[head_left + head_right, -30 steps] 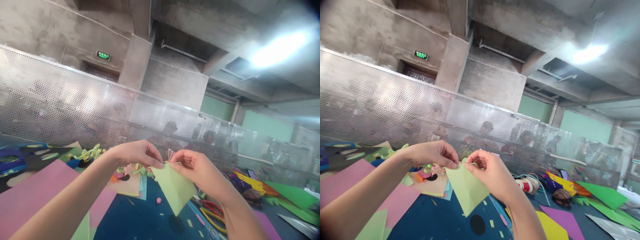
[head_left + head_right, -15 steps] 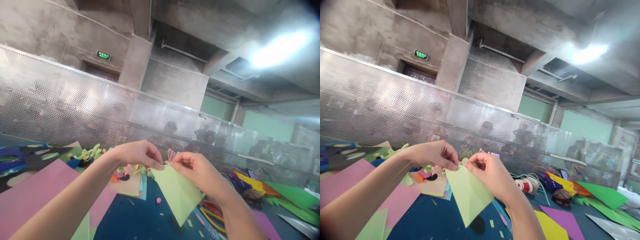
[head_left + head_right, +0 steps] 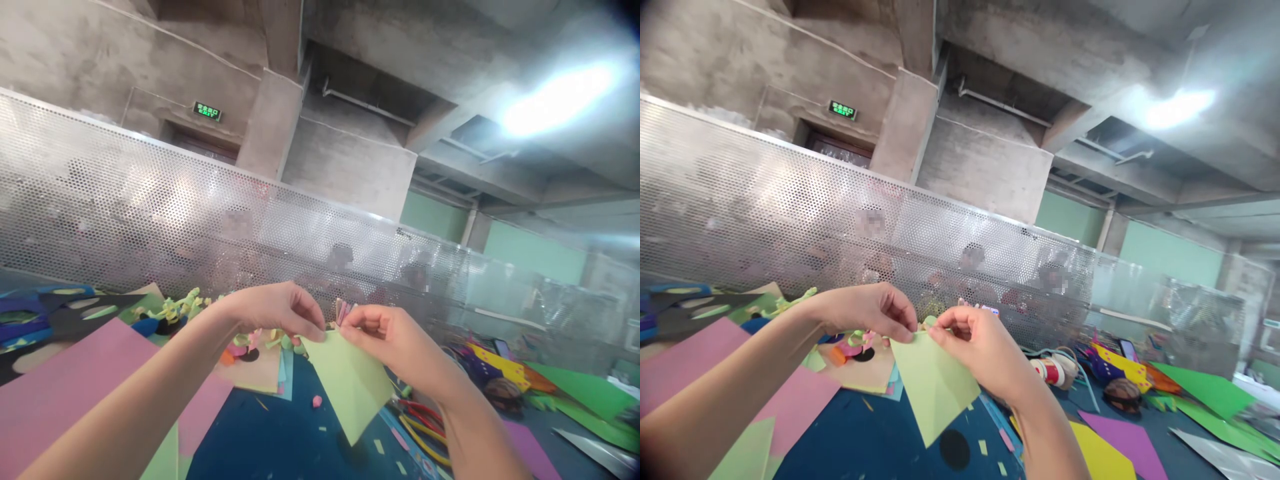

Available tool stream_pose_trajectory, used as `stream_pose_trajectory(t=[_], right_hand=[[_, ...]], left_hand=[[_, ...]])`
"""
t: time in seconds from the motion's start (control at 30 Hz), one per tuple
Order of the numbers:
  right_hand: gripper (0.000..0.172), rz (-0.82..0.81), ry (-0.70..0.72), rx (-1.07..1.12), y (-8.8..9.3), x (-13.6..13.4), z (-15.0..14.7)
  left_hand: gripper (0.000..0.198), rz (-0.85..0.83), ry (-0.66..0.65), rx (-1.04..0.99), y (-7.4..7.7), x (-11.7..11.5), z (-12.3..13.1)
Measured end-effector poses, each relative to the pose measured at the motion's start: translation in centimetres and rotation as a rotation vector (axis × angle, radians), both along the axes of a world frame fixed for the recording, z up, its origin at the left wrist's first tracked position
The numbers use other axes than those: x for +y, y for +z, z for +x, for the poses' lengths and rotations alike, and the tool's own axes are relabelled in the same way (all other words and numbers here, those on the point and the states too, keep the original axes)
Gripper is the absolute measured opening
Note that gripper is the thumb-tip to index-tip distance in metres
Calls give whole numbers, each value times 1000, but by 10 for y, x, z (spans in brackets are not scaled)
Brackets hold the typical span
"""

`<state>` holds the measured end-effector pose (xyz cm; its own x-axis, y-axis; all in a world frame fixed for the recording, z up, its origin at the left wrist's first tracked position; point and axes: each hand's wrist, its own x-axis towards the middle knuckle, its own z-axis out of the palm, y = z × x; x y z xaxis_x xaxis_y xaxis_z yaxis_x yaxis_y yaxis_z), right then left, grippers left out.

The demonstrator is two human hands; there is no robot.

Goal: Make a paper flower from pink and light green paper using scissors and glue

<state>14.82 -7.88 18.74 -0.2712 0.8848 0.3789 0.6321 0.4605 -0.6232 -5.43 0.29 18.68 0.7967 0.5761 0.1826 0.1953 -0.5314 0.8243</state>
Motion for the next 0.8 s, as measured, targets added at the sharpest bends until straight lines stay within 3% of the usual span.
stream_pose_trajectory(t=[0.3, 0.8], right_hand=[[12, 27, 46, 28, -2, 5, 4], [20, 71, -76, 138, -1, 7, 1]], left_hand=[[23, 14, 9, -6, 1, -3, -2], [24, 161, 121, -147, -1, -1, 1]])
